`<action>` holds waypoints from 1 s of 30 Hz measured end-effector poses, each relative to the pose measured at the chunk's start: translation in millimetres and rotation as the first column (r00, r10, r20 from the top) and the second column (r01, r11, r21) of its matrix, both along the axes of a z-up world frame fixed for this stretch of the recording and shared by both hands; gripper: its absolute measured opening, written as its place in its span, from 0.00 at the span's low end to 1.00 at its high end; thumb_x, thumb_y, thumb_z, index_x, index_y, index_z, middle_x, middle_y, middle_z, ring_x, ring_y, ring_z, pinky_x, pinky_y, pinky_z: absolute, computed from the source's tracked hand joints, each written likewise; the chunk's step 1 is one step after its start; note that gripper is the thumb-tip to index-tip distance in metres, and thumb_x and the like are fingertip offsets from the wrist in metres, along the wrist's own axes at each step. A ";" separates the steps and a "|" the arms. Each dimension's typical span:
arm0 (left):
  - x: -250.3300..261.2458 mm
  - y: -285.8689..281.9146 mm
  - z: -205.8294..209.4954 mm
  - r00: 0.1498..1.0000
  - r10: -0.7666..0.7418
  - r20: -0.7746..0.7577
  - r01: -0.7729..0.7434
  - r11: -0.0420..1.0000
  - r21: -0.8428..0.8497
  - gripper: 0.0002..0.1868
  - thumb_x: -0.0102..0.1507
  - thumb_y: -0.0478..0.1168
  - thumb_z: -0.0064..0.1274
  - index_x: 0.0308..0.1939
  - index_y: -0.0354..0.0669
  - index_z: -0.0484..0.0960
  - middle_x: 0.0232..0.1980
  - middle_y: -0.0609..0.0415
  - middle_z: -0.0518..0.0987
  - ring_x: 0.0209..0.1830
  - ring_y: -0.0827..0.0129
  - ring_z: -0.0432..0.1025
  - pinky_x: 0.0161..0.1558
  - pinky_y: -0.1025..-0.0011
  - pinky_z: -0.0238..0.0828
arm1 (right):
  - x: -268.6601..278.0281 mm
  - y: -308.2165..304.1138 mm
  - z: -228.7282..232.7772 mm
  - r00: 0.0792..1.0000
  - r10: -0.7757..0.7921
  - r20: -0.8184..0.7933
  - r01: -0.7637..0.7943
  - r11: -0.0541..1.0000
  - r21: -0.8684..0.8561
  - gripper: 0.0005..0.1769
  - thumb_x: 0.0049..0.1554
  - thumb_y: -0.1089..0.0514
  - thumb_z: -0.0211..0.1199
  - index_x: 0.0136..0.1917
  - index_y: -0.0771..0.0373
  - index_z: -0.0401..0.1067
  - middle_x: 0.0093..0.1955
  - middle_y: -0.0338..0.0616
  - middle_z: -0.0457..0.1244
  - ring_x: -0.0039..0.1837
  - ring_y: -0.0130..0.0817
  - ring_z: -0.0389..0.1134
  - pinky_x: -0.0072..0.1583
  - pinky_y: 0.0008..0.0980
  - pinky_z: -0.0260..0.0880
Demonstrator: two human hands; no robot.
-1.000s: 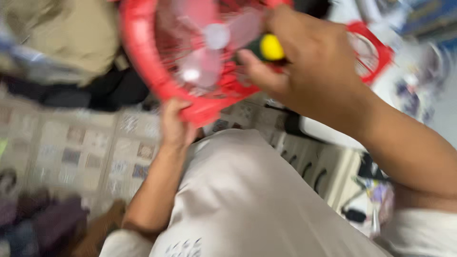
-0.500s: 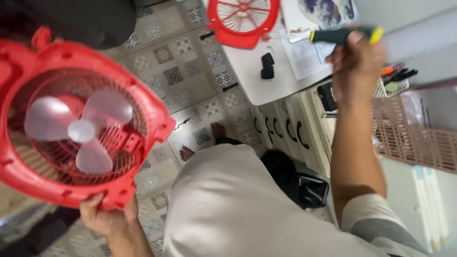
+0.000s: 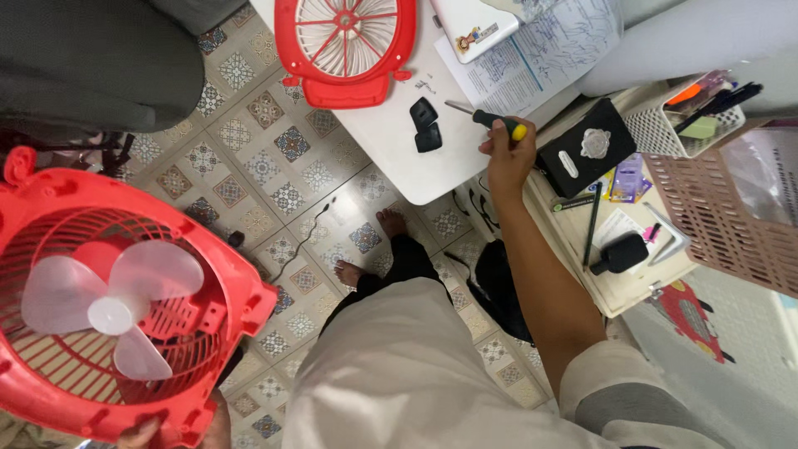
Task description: The person reassembles a red portable electric fan by inserting the fan blade into the motor housing, securing the rear grille with multiple screws using a screwdriver, and attaching the front grille cover.
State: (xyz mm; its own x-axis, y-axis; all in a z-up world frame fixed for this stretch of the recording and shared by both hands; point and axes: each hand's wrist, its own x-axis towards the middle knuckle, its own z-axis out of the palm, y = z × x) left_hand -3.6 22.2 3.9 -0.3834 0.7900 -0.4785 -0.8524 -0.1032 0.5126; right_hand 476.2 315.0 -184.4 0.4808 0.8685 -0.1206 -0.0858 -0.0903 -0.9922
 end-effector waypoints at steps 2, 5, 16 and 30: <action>1.6 4.8 6.1 1.000 -0.004 -0.017 0.004 1.000 -0.013 0.46 0.61 0.35 0.51 0.83 0.37 0.55 0.80 0.41 0.61 0.81 0.47 0.59 0.79 0.50 0.62 | -2.1 2.4 -6.0 1.000 0.009 0.009 -0.009 1.000 -0.028 0.10 0.66 0.59 0.61 0.57 0.66 0.66 0.43 0.42 0.65 0.38 0.24 0.66 0.42 0.24 0.72; 9.1 7.4 10.4 0.999 -0.012 -0.029 0.011 0.999 -0.042 0.46 0.60 0.35 0.51 0.83 0.37 0.54 0.80 0.40 0.61 0.82 0.46 0.59 0.79 0.49 0.62 | -3.2 0.3 -13.5 1.000 0.025 -0.008 -0.025 0.998 -0.062 0.10 0.66 0.60 0.61 0.57 0.67 0.66 0.43 0.42 0.65 0.38 0.24 0.66 0.43 0.24 0.72; 31.2 21.6 4.3 0.997 -0.020 -0.078 0.015 0.998 -0.069 0.48 0.59 0.35 0.51 0.84 0.35 0.52 0.81 0.38 0.60 0.83 0.43 0.59 0.79 0.46 0.63 | -17.1 -18.0 -29.9 0.991 0.123 0.056 -0.119 0.990 -0.079 0.15 0.64 0.59 0.63 0.60 0.67 0.66 0.45 0.44 0.67 0.40 0.25 0.70 0.43 0.22 0.72; 69.2 42.1 11.9 0.921 -0.001 -0.389 -0.076 0.980 -0.182 0.48 0.57 0.38 0.52 0.82 0.33 0.57 0.76 0.37 0.67 0.78 0.42 0.64 0.78 0.39 0.60 | 22.8 51.0 -1.6 0.754 0.299 0.584 -0.341 0.939 -0.041 0.15 0.65 0.59 0.70 0.57 0.68 0.68 0.41 0.44 0.67 0.40 0.29 0.67 0.42 0.30 0.68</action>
